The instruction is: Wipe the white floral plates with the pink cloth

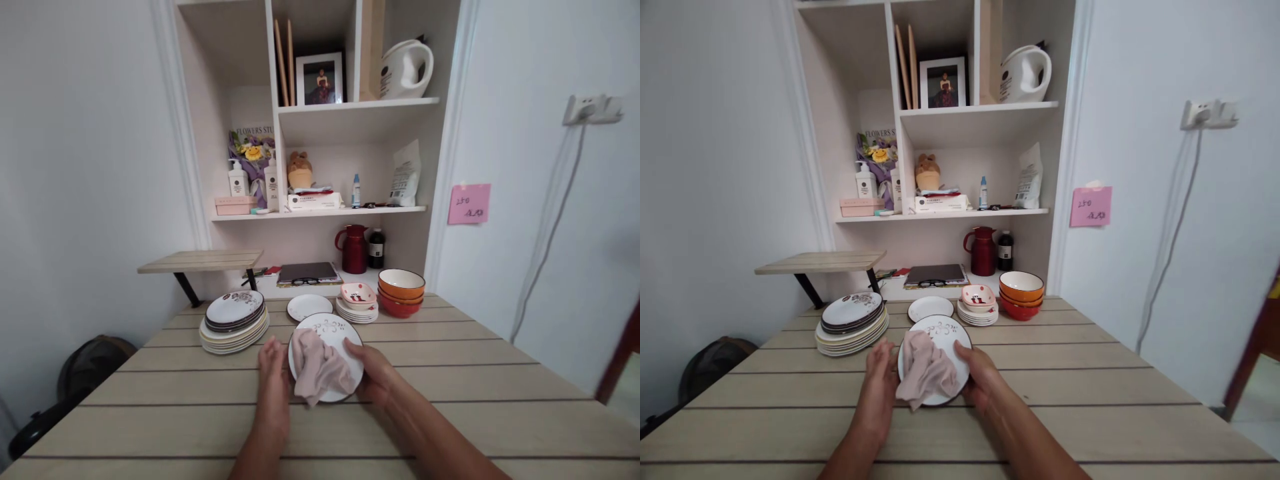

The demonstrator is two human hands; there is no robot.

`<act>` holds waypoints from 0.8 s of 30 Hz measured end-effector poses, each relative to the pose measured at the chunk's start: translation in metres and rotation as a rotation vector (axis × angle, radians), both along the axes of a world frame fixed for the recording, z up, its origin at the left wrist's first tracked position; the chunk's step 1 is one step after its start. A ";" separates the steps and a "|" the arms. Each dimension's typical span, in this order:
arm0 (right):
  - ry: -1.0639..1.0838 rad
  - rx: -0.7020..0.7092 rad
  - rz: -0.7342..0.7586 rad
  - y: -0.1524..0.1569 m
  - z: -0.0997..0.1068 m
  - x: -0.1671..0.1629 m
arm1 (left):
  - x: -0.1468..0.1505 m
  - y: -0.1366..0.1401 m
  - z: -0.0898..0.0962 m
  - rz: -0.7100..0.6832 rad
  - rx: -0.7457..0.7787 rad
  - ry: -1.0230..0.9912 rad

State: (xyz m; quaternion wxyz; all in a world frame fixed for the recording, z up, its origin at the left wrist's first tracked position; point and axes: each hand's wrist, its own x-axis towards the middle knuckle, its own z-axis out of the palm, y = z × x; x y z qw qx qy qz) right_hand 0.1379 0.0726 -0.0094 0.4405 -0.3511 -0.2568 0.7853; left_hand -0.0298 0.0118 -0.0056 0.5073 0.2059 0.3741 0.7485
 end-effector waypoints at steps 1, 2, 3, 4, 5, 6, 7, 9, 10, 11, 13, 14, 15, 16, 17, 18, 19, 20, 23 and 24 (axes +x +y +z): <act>-0.034 0.021 -0.047 0.001 0.000 0.001 | -0.002 0.001 -0.001 0.079 0.006 0.057; -0.064 0.035 -0.096 0.003 0.000 0.002 | -0.004 0.001 -0.001 0.142 0.008 0.117; -0.085 0.043 -0.138 0.004 0.000 0.004 | -0.004 0.001 -0.002 0.192 0.014 0.178; -0.096 0.046 -0.171 0.006 0.000 0.005 | -0.003 0.001 -0.001 0.218 0.032 0.242; -0.101 0.052 -0.195 0.007 0.001 0.006 | 0.000 -0.001 -0.001 0.234 0.066 0.325; -0.106 0.064 -0.215 0.008 0.002 0.007 | 0.004 -0.003 0.000 0.243 0.117 0.430; -0.109 0.079 -0.230 0.008 0.002 0.008 | 0.009 -0.005 0.000 0.243 0.178 0.548; -0.112 0.112 -0.245 0.008 0.005 0.009 | 0.020 -0.010 0.000 0.221 0.291 0.774; -0.115 0.126 -0.248 0.007 0.006 0.009 | 0.026 -0.012 -0.001 0.203 0.330 0.857; -0.117 0.137 -0.249 0.006 0.007 0.009 | 0.030 -0.013 -0.002 0.212 0.363 0.911; -0.124 0.169 -0.239 0.001 0.011 0.007 | 0.036 -0.015 -0.006 0.166 0.378 1.012; -0.130 0.196 -0.223 -0.002 0.012 0.005 | 0.037 -0.014 -0.008 0.138 0.367 1.047; -0.137 0.230 -0.200 -0.006 0.014 0.003 | 0.037 -0.013 -0.009 0.112 0.350 1.071; -0.142 0.273 -0.171 -0.009 0.016 0.001 | 0.036 -0.012 -0.010 0.100 0.332 1.076; -0.149 0.319 -0.138 -0.013 0.018 -0.002 | 0.034 -0.010 -0.011 0.112 0.316 1.058; -0.157 0.362 -0.110 -0.016 0.019 -0.004 | 0.032 -0.008 -0.011 0.140 0.302 1.018; -0.167 0.397 -0.091 -0.019 0.021 -0.005 | 0.030 -0.006 -0.010 0.174 0.287 0.964; -0.179 0.422 -0.079 -0.021 0.022 -0.006 | 0.028 -0.005 -0.008 0.203 0.272 0.902; -0.214 0.437 -0.076 -0.024 0.025 -0.006 | 0.021 -0.003 -0.004 0.273 0.222 0.760; -0.220 0.428 -0.080 -0.023 0.025 -0.004 | 0.019 -0.002 -0.003 0.297 0.203 0.737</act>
